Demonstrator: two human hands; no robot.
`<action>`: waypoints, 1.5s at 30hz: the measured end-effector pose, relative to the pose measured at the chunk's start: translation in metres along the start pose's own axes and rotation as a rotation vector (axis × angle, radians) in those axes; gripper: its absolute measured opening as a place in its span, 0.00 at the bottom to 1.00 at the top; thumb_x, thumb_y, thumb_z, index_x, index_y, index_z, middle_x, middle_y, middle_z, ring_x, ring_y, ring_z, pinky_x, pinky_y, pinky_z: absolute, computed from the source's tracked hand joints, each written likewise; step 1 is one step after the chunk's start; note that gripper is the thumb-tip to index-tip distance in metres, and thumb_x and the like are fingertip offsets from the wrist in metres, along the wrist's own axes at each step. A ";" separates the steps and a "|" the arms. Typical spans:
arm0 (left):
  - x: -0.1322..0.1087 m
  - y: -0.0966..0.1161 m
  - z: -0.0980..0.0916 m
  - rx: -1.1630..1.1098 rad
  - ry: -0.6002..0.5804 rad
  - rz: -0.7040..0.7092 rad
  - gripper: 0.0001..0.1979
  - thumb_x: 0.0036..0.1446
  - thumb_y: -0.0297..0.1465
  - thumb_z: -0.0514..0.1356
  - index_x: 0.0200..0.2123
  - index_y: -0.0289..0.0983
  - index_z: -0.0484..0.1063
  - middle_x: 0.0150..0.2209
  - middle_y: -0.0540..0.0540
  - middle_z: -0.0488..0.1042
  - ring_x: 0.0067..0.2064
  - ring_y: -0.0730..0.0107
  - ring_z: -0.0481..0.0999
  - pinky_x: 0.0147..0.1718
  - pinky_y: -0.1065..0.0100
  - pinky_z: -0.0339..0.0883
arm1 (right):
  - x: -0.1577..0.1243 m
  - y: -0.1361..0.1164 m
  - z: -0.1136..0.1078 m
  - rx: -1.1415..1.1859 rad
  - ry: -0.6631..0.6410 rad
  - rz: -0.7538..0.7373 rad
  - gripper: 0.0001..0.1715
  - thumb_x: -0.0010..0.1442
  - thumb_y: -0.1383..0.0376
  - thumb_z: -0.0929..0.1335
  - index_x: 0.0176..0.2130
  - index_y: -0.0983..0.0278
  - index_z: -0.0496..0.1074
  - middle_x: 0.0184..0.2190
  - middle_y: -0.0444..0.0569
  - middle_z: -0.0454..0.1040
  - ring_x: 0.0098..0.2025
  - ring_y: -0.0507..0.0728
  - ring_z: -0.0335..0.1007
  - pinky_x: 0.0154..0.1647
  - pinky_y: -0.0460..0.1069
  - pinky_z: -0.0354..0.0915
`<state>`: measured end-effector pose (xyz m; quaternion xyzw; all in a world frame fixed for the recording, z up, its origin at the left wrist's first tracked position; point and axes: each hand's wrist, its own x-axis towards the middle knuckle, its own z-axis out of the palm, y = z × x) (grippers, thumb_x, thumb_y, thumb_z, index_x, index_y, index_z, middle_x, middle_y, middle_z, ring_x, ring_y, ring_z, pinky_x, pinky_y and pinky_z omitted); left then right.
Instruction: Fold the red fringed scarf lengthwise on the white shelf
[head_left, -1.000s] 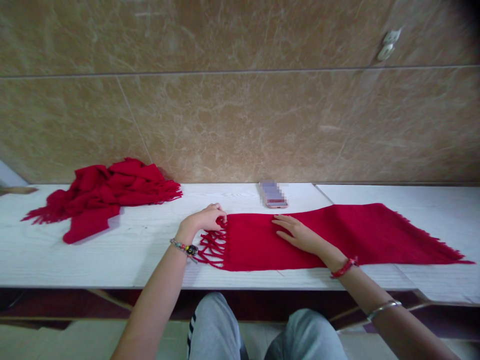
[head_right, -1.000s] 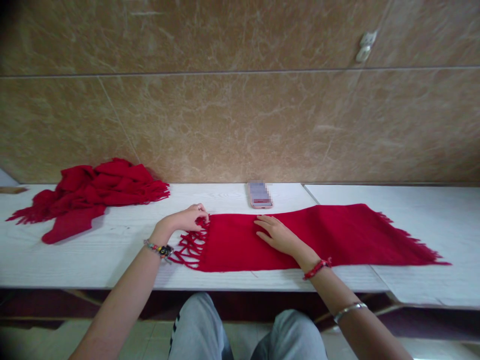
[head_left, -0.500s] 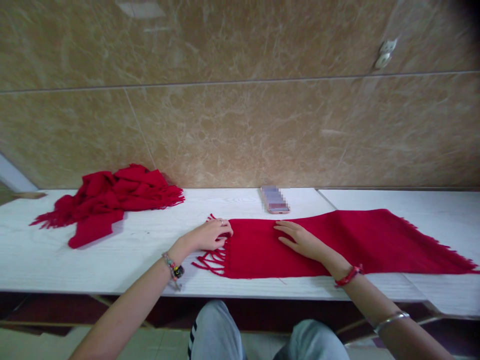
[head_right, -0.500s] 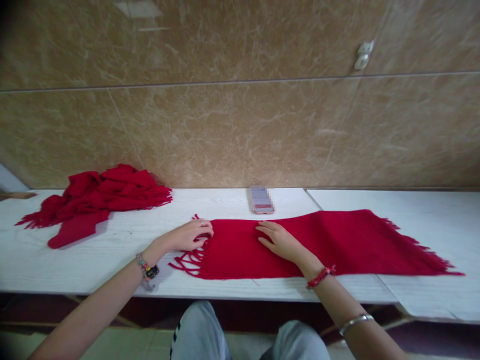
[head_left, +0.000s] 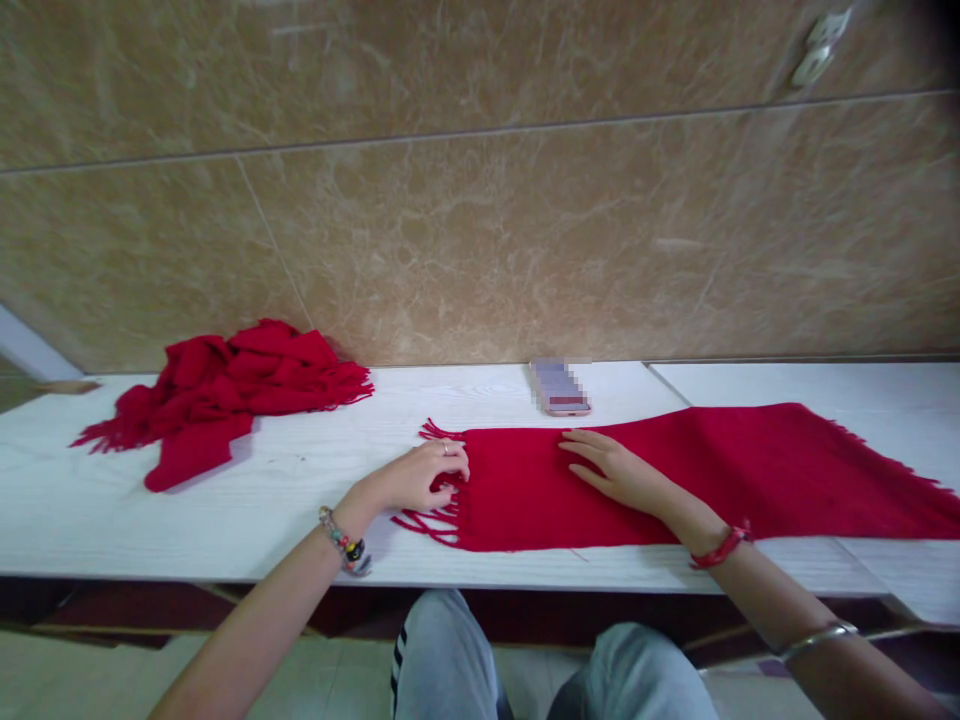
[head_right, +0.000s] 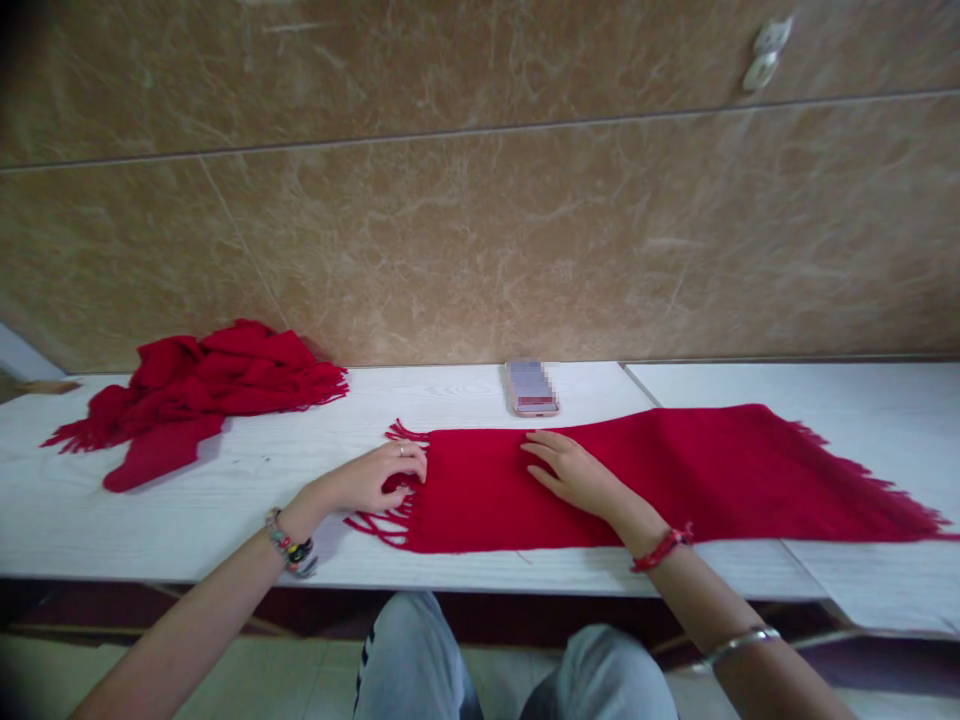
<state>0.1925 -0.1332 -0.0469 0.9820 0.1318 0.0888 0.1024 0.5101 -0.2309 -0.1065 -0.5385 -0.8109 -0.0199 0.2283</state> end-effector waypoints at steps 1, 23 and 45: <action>0.001 0.001 0.001 0.026 -0.039 -0.005 0.12 0.46 0.23 0.54 0.36 0.37 0.67 0.43 0.46 0.67 0.46 0.65 0.65 0.48 0.66 0.57 | 0.000 0.000 0.000 -0.001 0.005 -0.002 0.19 0.60 0.63 0.60 0.50 0.64 0.67 0.51 0.54 0.66 0.53 0.60 0.60 0.54 0.57 0.59; -0.007 -0.006 0.001 0.082 -0.085 0.000 0.08 0.45 0.19 0.51 0.25 0.36 0.65 0.31 0.49 0.68 0.36 0.70 0.66 0.41 0.70 0.59 | 0.002 0.000 -0.001 -0.035 -0.007 -0.052 0.18 0.59 0.65 0.59 0.48 0.65 0.68 0.48 0.55 0.69 0.50 0.60 0.64 0.52 0.56 0.62; -0.017 -0.004 -0.010 0.078 -0.147 0.130 0.09 0.44 0.18 0.51 0.24 0.38 0.62 0.30 0.49 0.67 0.35 0.69 0.65 0.39 0.70 0.58 | 0.010 0.003 -0.016 -0.145 0.052 -0.014 0.10 0.52 0.70 0.60 0.29 0.64 0.70 0.30 0.52 0.73 0.34 0.57 0.69 0.38 0.51 0.64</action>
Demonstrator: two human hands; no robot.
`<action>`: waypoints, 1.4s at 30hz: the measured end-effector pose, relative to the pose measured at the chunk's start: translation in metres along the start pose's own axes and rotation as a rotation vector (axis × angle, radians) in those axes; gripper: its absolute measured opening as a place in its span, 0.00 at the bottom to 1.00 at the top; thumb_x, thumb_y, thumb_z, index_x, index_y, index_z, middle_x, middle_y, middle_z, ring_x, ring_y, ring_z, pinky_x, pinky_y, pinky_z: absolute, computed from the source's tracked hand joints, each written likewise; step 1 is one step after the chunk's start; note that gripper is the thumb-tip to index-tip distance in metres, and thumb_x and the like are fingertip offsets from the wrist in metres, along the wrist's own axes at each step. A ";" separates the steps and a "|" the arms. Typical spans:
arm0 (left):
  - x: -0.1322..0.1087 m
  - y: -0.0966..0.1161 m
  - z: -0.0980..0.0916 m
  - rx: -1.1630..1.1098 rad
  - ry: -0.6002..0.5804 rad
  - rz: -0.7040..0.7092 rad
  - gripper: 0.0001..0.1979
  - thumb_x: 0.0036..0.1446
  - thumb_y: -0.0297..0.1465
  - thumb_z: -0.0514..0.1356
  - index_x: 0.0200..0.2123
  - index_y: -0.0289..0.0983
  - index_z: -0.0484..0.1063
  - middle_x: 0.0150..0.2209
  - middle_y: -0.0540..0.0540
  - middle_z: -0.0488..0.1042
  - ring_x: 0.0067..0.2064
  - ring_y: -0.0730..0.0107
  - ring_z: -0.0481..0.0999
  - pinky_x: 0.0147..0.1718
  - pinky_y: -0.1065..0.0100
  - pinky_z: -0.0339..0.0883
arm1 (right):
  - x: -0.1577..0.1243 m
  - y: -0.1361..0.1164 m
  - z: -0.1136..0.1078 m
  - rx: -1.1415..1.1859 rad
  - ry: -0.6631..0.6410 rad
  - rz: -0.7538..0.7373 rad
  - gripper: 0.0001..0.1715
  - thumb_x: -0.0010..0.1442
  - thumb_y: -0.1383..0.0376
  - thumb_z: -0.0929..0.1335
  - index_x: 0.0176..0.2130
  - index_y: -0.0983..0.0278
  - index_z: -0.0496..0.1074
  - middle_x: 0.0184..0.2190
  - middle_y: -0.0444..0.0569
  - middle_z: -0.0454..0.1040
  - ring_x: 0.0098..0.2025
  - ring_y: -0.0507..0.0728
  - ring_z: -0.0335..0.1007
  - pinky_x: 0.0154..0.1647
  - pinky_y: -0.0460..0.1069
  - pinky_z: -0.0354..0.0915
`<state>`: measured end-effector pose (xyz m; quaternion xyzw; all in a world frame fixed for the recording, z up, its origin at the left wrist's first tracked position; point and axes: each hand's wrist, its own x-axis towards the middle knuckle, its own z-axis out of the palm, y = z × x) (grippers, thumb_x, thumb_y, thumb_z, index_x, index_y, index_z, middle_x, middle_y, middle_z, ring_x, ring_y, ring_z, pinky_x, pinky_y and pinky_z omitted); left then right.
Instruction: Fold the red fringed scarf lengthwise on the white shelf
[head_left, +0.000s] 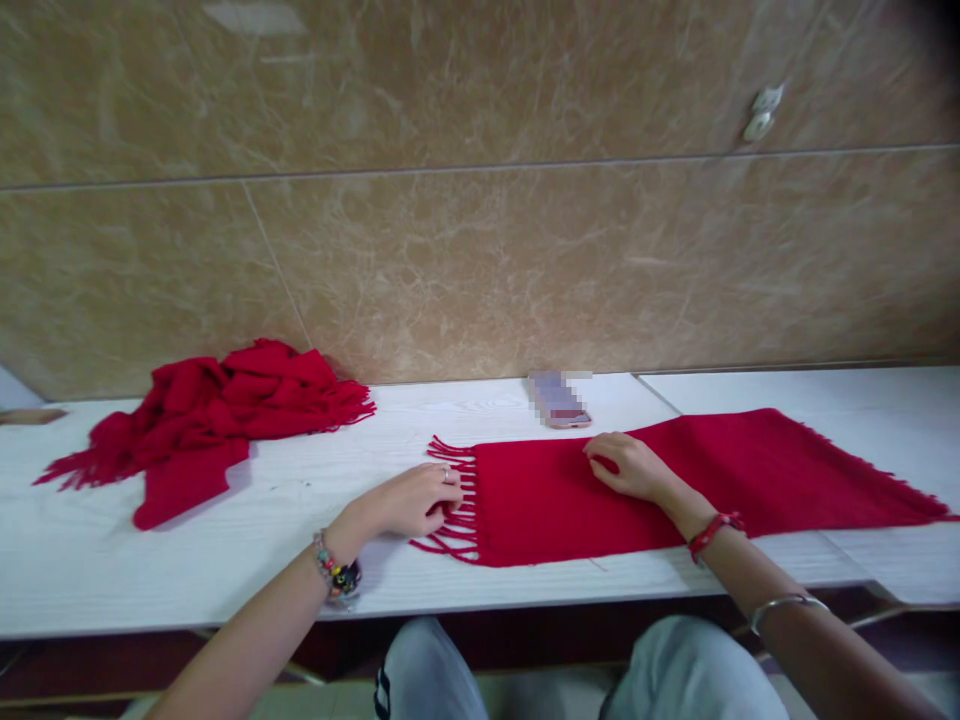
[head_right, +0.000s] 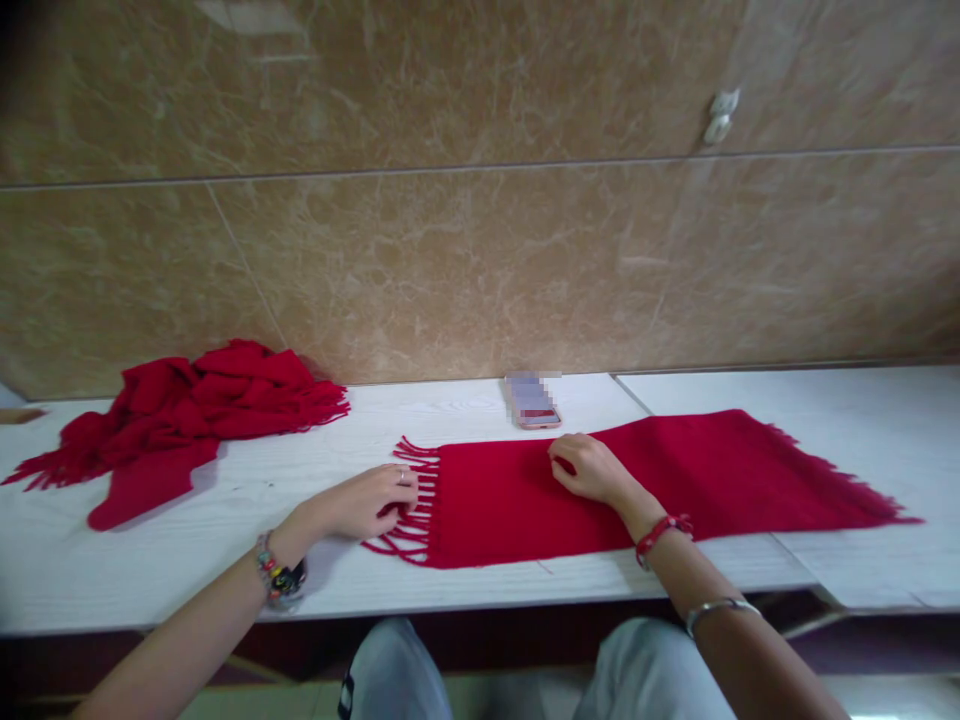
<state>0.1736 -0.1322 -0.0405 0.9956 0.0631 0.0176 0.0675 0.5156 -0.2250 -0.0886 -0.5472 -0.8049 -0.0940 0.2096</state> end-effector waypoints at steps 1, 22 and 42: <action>-0.006 -0.004 -0.002 0.013 0.004 -0.006 0.09 0.44 0.17 0.51 0.23 0.38 0.61 0.30 0.49 0.67 0.36 0.69 0.65 0.40 0.69 0.58 | 0.000 0.000 0.000 -0.019 -0.004 0.002 0.10 0.52 0.70 0.59 0.29 0.64 0.69 0.29 0.52 0.73 0.34 0.57 0.68 0.38 0.51 0.64; 0.005 0.013 0.007 -0.135 0.023 0.073 0.11 0.43 0.17 0.53 0.26 0.38 0.65 0.31 0.50 0.67 0.34 0.71 0.65 0.37 0.72 0.59 | -0.003 0.007 0.000 -0.081 0.047 0.064 0.11 0.53 0.70 0.59 0.25 0.64 0.68 0.25 0.50 0.71 0.29 0.54 0.67 0.32 0.47 0.62; 0.038 0.026 0.022 -0.142 0.178 0.085 0.08 0.55 0.30 0.56 0.39 0.37 0.72 0.40 0.45 0.72 0.42 0.69 0.69 0.44 0.69 0.60 | 0.014 0.007 -0.001 -0.140 -0.070 -0.009 0.08 0.52 0.70 0.61 0.25 0.65 0.67 0.27 0.50 0.71 0.32 0.55 0.66 0.34 0.47 0.60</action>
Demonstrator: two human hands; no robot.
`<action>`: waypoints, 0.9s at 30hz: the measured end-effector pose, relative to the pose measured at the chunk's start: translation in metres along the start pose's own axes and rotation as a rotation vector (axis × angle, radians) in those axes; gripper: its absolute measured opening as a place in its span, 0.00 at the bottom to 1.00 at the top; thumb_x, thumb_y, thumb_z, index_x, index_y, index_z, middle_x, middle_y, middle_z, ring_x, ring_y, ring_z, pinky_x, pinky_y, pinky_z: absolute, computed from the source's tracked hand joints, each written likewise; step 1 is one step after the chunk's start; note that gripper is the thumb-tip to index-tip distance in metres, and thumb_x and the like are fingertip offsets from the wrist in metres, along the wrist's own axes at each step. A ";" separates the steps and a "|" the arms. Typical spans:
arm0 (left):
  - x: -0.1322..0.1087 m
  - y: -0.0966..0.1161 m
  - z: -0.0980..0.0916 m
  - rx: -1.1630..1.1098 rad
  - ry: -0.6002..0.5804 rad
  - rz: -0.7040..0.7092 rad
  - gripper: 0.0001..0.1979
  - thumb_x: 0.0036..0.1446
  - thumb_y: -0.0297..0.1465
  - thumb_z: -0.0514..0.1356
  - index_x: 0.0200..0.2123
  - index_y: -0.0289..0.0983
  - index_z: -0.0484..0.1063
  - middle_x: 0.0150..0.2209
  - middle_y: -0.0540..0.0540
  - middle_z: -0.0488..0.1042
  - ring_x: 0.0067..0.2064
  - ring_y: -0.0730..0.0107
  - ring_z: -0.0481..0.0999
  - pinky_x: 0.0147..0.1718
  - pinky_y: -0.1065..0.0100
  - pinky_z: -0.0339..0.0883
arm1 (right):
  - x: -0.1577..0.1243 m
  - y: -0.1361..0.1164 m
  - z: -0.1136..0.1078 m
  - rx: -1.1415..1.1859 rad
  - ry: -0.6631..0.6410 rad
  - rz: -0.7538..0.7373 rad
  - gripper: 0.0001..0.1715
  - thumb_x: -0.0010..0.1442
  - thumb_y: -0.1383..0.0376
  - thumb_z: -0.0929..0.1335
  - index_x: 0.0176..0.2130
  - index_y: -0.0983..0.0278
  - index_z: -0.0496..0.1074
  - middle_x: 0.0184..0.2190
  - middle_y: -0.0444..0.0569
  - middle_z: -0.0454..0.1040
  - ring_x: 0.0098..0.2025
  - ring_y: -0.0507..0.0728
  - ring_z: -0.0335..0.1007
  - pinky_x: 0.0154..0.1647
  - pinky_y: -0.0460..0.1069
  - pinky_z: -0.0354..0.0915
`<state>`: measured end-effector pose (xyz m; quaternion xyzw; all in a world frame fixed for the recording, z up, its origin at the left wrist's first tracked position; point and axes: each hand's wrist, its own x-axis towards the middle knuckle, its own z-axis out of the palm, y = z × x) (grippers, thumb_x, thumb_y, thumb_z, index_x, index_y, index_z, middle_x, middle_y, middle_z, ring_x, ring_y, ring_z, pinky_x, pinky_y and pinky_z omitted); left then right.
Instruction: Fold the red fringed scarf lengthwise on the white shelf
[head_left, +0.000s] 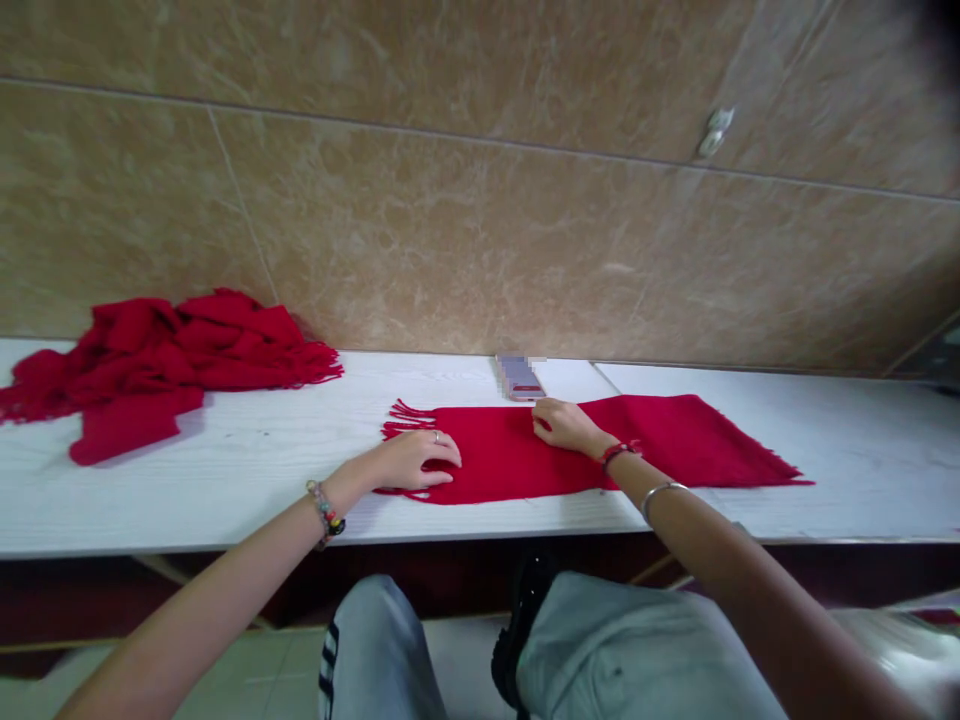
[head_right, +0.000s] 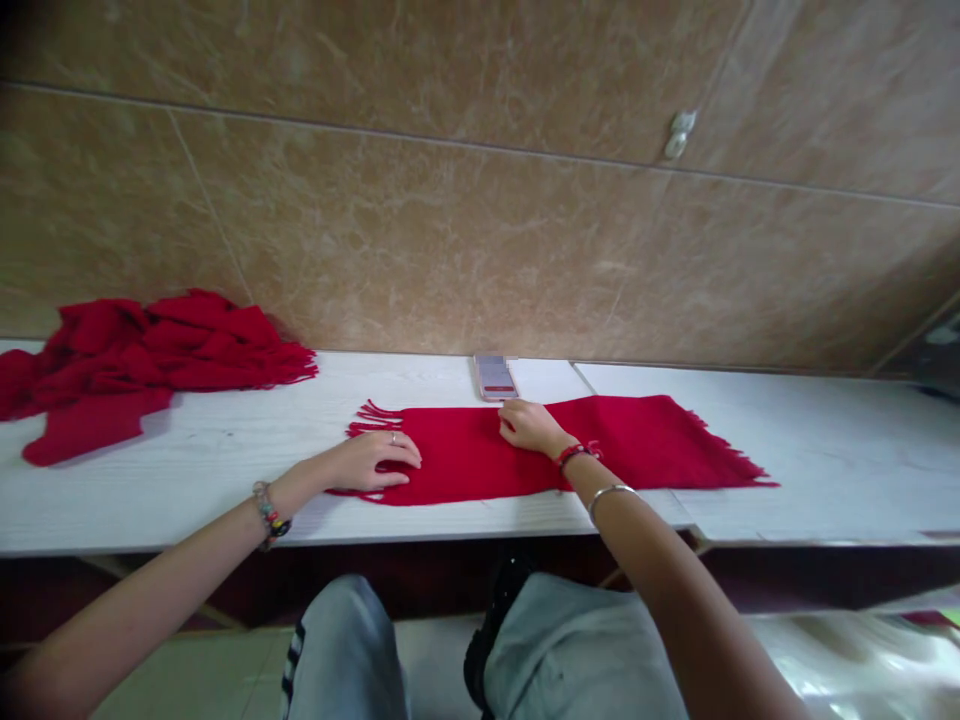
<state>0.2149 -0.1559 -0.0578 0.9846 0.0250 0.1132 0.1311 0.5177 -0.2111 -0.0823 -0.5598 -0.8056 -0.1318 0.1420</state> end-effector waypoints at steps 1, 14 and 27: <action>-0.001 -0.002 0.001 0.004 0.014 -0.011 0.08 0.56 0.30 0.55 0.38 0.37 0.72 0.40 0.45 0.72 0.42 0.69 0.70 0.44 0.69 0.60 | 0.003 0.000 -0.003 0.014 -0.015 -0.029 0.07 0.52 0.70 0.62 0.25 0.65 0.68 0.26 0.50 0.71 0.32 0.54 0.66 0.34 0.46 0.60; 0.002 0.020 -0.015 0.309 -0.166 -0.184 0.22 0.50 0.36 0.59 0.50 0.42 0.65 0.46 0.45 0.70 0.46 0.61 0.69 0.46 0.64 0.59 | -0.024 -0.049 -0.035 0.468 -0.079 -0.197 0.09 0.57 0.67 0.63 0.36 0.66 0.71 0.35 0.50 0.74 0.37 0.54 0.68 0.41 0.47 0.62; 0.012 0.025 -0.014 0.473 -0.197 -0.143 0.19 0.48 0.18 0.52 0.43 0.39 0.68 0.36 0.48 0.74 0.34 0.71 0.72 0.33 0.73 0.64 | -0.039 -0.076 -0.037 0.160 -0.054 -0.255 0.09 0.56 0.66 0.64 0.37 0.66 0.71 0.33 0.51 0.73 0.36 0.55 0.67 0.38 0.48 0.62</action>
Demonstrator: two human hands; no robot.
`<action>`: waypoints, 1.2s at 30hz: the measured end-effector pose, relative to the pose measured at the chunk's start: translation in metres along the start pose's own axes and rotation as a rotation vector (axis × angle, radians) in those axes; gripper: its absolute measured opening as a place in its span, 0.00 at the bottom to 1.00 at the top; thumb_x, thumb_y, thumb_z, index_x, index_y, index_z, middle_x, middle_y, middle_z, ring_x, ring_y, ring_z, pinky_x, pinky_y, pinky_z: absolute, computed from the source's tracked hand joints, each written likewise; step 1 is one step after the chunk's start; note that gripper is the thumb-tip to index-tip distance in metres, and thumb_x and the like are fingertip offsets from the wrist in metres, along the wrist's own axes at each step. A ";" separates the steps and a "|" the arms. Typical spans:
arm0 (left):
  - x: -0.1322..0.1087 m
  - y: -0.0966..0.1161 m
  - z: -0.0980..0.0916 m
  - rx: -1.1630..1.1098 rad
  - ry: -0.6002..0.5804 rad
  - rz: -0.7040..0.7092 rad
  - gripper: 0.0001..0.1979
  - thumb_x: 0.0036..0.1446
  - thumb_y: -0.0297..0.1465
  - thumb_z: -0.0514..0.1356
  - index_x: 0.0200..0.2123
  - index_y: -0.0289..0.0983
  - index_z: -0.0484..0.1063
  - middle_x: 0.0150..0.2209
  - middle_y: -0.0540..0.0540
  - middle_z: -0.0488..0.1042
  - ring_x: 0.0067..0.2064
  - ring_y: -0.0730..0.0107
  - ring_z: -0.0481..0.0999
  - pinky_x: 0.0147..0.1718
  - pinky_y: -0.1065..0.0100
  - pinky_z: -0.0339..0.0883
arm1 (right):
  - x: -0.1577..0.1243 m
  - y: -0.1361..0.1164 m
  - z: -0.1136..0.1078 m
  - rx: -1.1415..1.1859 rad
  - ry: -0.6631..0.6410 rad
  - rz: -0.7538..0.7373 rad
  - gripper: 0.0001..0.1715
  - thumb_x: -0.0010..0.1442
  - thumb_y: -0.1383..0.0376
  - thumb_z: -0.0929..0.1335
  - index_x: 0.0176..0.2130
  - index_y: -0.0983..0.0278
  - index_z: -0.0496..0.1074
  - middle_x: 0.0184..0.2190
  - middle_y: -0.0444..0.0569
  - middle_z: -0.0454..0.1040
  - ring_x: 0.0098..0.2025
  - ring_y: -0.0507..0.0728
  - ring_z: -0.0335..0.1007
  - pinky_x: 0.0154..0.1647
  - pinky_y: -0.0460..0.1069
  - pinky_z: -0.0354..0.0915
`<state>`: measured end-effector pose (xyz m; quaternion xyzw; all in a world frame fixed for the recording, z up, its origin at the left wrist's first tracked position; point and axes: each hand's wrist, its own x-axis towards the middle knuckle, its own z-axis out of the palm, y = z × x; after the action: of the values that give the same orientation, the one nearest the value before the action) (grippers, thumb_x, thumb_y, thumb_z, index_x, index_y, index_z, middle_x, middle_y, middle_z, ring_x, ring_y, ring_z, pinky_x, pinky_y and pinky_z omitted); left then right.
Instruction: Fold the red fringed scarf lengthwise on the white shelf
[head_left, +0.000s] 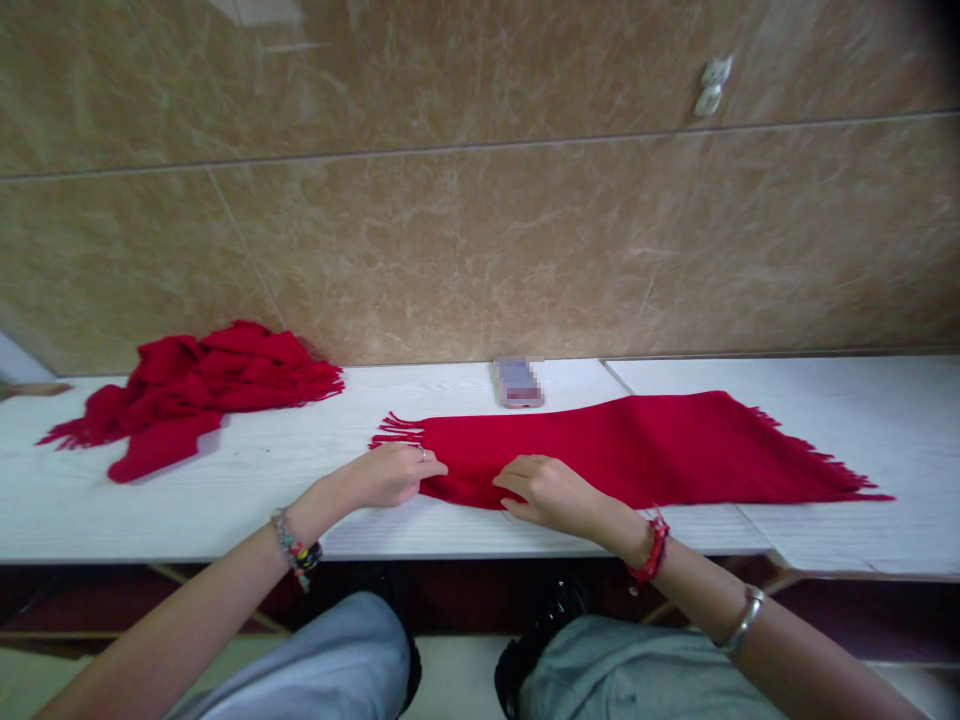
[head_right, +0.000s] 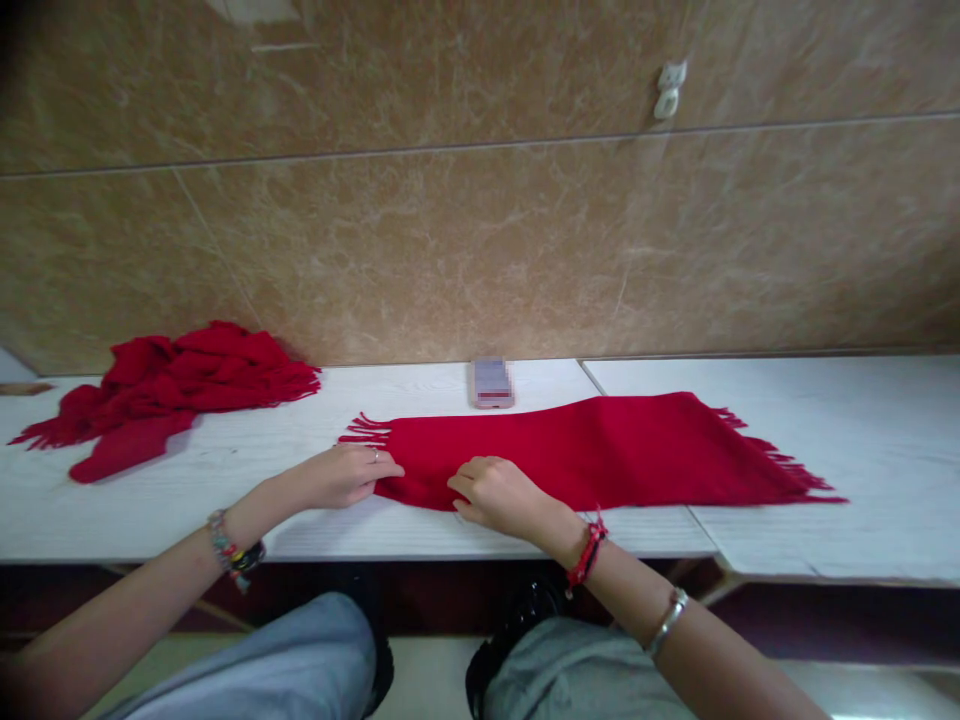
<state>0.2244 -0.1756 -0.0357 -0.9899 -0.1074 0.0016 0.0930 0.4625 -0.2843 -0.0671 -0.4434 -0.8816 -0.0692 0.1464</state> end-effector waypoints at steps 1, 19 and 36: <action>0.000 0.001 -0.001 0.007 0.000 -0.011 0.19 0.48 0.19 0.53 0.43 0.38 0.68 0.35 0.48 0.74 0.34 0.70 0.73 0.32 0.72 0.64 | 0.000 -0.001 0.001 -0.031 0.003 -0.009 0.09 0.57 0.67 0.63 0.37 0.66 0.71 0.32 0.51 0.73 0.35 0.55 0.67 0.37 0.48 0.62; -0.013 0.013 -0.012 0.209 0.424 -0.137 0.10 0.56 0.21 0.51 0.37 0.35 0.70 0.36 0.46 0.73 0.36 0.68 0.72 0.37 0.67 0.63 | 0.013 -0.010 -0.003 -0.055 0.473 -0.010 0.10 0.60 0.72 0.60 0.34 0.68 0.70 0.29 0.52 0.73 0.33 0.53 0.67 0.35 0.48 0.65; -0.044 0.016 -0.034 0.107 0.357 -0.157 0.10 0.56 0.21 0.51 0.36 0.36 0.70 0.33 0.47 0.71 0.38 0.69 0.69 0.41 0.67 0.61 | 0.004 -0.010 0.004 0.028 0.441 -0.022 0.11 0.59 0.73 0.60 0.40 0.69 0.69 0.39 0.55 0.74 0.42 0.55 0.69 0.43 0.50 0.67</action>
<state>0.1856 -0.2064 -0.0063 -0.9567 -0.1657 -0.1754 0.1628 0.4516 -0.2861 -0.0693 -0.4058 -0.8339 -0.1540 0.3410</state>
